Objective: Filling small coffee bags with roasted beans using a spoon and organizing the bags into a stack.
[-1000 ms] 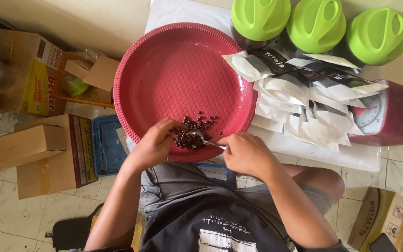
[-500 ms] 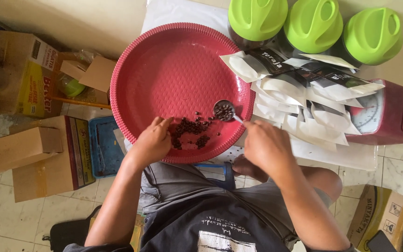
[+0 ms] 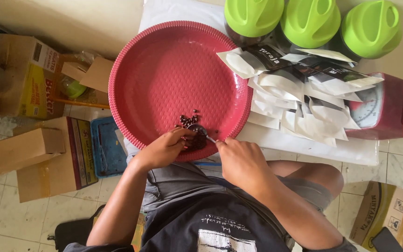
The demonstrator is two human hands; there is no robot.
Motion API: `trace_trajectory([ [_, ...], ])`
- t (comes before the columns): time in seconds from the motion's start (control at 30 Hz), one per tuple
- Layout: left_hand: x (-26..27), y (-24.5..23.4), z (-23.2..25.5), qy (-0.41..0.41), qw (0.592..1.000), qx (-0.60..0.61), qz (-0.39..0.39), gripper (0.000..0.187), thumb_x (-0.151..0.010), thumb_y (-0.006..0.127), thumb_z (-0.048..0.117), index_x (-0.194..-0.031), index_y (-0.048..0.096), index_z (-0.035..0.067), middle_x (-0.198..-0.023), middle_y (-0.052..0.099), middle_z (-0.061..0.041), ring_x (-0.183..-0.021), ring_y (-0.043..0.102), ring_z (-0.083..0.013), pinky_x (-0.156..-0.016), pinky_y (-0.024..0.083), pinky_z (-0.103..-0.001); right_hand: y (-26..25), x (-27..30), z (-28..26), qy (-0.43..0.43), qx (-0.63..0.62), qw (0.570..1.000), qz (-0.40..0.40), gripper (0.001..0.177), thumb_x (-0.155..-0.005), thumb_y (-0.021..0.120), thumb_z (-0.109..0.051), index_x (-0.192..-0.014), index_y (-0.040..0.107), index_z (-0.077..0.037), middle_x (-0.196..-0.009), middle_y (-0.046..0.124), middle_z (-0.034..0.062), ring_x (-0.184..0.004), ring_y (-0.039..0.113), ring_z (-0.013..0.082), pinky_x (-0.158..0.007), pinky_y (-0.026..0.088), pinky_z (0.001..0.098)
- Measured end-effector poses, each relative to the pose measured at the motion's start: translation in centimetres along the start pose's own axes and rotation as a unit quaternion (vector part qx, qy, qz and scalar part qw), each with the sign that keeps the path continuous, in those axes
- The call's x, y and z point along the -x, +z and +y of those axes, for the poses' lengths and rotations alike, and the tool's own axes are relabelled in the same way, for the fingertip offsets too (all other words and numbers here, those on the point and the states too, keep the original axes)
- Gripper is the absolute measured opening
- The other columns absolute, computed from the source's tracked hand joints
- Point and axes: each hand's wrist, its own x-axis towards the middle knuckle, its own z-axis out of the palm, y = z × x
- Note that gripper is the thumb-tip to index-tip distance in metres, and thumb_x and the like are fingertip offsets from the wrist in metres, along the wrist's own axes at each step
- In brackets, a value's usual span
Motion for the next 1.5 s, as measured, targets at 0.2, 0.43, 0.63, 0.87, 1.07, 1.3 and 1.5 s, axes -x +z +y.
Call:
trace_trajectory([
  [0.2,-0.6,1.0,-1.4,0.042,0.994,0.099,0.004,0.05,-0.09,0.041,-0.006,-0.14,0.05,-0.008,-0.132,0.053,-0.034,-0.12,0.063,-0.0472,-0.095,0.057,-0.056,-1.1,-0.7,0.1,0.025,-0.109,0.993,-0.027,0.032,-0.093,0.052,-0.008,-0.114,0.074,0.001,-0.096,0.074,0.0199,-0.086,0.075,0.0391,-0.08,0.06,0.0476],
  [0.43,0.3,-0.6,-0.7,0.07,0.991,0.099,0.052,0.053,-0.088,0.038,-0.011,-0.139,0.053,-0.006,-0.133,0.05,-0.032,-0.115,0.066,-0.0463,-0.091,0.059,-0.053,-3.0,-0.5,0.9,0.059,-0.15,0.985,-0.061,0.037,-0.091,0.048,-0.012,-0.114,0.075,0.0,-0.102,0.075,0.023,-0.1,0.072,0.0453,-0.089,0.056,0.0548],
  [0.63,0.8,-1.6,-0.4,0.114,0.98,0.103,0.122,0.053,-0.085,0.038,-0.014,-0.134,0.056,-0.003,-0.129,0.053,-0.024,-0.111,0.069,-0.0402,-0.084,0.061,-0.046,-5.1,0.0,1.1,0.117,-0.143,0.981,-0.06,0.038,-0.087,0.048,-0.017,-0.109,0.079,-0.011,-0.103,0.077,0.0208,-0.104,0.071,0.0445,-0.094,0.055,0.0538],
  [0.87,0.1,-1.5,-1.5,0.131,0.975,0.1,0.152,0.054,-0.083,0.041,-0.014,-0.133,0.059,-0.001,-0.128,0.056,-0.021,-0.112,0.068,-0.0364,-0.086,0.058,-0.045,-5.6,-0.3,1.8,0.136,-0.154,0.977,-0.047,0.041,-0.089,0.05,-0.015,-0.12,0.076,-0.008,-0.107,0.077,0.0207,-0.104,0.072,0.0415,-0.095,0.055,0.0505],
  [1.07,-0.5,-1.2,-2.0,0.151,0.966,0.123,0.167,0.054,-0.081,0.041,-0.017,-0.131,0.06,-0.005,-0.126,0.056,-0.025,-0.112,0.068,-0.0405,-0.089,0.056,-0.05,-6.3,-0.1,1.8,0.153,-0.16,0.974,-0.041,0.042,-0.09,0.051,-0.015,-0.124,0.074,-0.006,-0.108,0.077,0.0213,-0.106,0.072,0.0421,-0.095,0.055,0.0517],
  [1.3,-0.7,-1.0,-1.7,0.136,0.966,0.132,0.175,0.056,-0.081,0.04,-0.016,-0.13,0.062,-0.003,-0.125,0.058,-0.024,-0.111,0.068,-0.0404,-0.089,0.056,-0.05,-5.8,0.0,2.6,0.16,-0.165,0.972,-0.039,0.043,-0.091,0.05,-0.017,-0.125,0.074,-0.006,-0.111,0.077,0.0206,-0.109,0.071,0.0418,-0.098,0.054,0.0516],
  [1.5,-1.6,-0.3,-1.2,0.119,0.97,0.104,0.183,0.053,-0.081,0.043,-0.014,-0.127,0.065,-0.001,-0.123,0.059,-0.022,-0.108,0.069,-0.0366,-0.086,0.057,-0.046,-7.5,1.8,2.8,0.183,-0.171,0.968,-0.014,0.042,-0.091,0.052,-0.018,-0.124,0.075,-0.006,-0.109,0.078,0.0202,-0.107,0.073,0.041,-0.095,0.055,0.0506],
])
